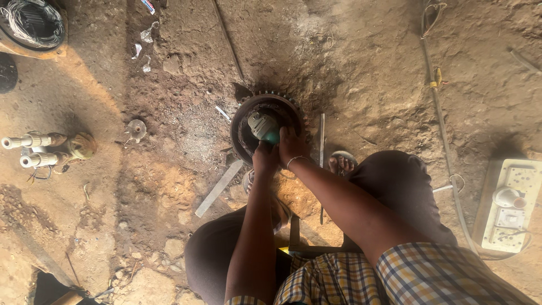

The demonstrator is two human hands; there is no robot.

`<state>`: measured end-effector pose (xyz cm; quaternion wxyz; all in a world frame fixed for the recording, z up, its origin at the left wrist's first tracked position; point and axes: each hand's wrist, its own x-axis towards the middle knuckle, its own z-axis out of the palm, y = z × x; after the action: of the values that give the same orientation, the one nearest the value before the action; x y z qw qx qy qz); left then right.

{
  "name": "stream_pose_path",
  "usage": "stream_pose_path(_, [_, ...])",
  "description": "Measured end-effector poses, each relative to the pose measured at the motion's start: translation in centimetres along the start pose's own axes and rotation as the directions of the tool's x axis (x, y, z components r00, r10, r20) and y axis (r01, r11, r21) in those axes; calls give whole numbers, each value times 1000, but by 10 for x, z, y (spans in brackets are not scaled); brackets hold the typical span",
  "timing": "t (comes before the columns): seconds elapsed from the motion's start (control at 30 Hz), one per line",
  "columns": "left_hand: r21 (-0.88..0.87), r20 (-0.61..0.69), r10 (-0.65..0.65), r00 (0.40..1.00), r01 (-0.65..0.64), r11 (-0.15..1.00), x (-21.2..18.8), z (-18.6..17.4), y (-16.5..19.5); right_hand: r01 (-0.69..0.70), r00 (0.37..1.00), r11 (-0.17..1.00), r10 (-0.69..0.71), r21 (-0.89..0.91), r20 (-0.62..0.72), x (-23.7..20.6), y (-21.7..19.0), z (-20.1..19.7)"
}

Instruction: The person uses an angle grinder to smooth the inner surface of a short metal pipe segment. They repeatedly insert the grinder into the pipe, rotate it, and remove debris by hand. The pipe remains on the ground throughout.

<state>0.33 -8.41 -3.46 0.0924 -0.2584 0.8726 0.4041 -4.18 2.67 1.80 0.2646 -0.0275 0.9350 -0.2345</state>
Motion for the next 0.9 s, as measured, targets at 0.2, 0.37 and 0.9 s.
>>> stream_pose_path(0.2, [9, 14, 6, 1000, -6, 1000, 2, 2, -4, -58, 996, 998, 57, 6, 73, -1, -2, -5])
stream_pose_path(0.37, [-12, 38, -4, 999, 4, 1000, 2, 1, -3, -36, 998, 999, 34, 38, 58, 3, 1, -3])
stream_pose_path(0.9, [-16, 3, 42, 999, -42, 999, 3, 4, -1, -41, 998, 999, 41, -2, 49, 4, 5, 6])
